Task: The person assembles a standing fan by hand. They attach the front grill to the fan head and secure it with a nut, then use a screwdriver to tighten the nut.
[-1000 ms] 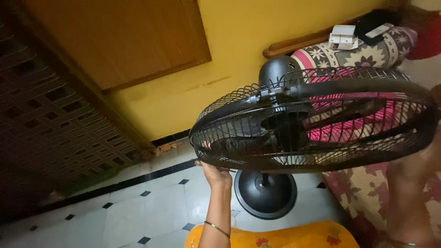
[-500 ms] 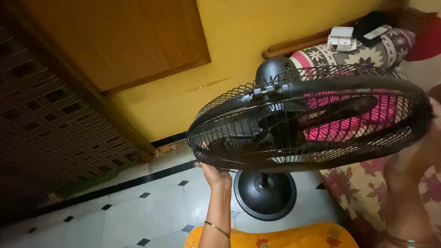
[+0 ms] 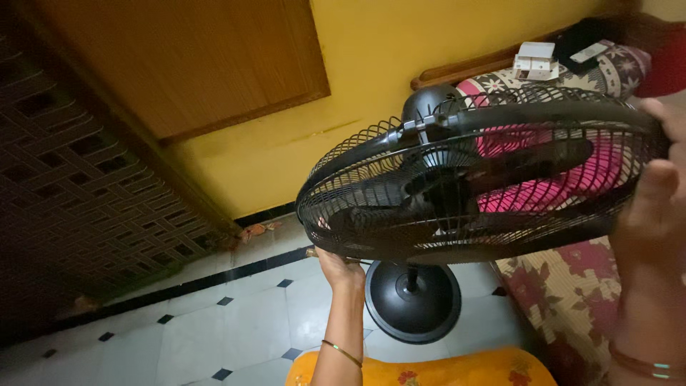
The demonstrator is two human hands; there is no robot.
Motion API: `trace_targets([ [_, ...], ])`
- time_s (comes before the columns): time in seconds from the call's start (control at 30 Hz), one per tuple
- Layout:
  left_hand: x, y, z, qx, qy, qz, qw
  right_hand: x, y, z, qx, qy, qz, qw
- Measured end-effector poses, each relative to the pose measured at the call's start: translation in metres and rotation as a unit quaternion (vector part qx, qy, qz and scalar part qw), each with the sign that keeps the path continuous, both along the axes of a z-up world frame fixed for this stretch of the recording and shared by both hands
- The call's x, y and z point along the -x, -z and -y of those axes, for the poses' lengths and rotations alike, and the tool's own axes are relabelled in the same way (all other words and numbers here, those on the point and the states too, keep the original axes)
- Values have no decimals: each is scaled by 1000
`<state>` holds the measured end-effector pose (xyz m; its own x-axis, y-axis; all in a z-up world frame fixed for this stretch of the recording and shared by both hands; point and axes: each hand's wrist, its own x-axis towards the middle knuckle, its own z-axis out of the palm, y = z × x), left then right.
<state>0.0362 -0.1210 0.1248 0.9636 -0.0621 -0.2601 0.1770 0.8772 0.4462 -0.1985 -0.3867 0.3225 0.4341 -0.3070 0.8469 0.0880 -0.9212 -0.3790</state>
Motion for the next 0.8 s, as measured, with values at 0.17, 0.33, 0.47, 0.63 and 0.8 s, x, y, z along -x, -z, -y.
trace_targets([
  [0.17,-2,3,3,6,1,1,1000,-12,1,17,61,41,3,997],
  [0.33,-11,5,4,11,-6,-14,1000,-22,4,28,34,13,26,999],
  [0.47,-12,7,7,10,-3,16,1000,-21,2,28,65,35,20,997],
  [0.63,-12,7,9,17,-8,60,998,-24,6,27,42,14,50,998],
  [0.8,-9,1,6,9,9,31,999,-26,7,28,86,47,59,993],
])
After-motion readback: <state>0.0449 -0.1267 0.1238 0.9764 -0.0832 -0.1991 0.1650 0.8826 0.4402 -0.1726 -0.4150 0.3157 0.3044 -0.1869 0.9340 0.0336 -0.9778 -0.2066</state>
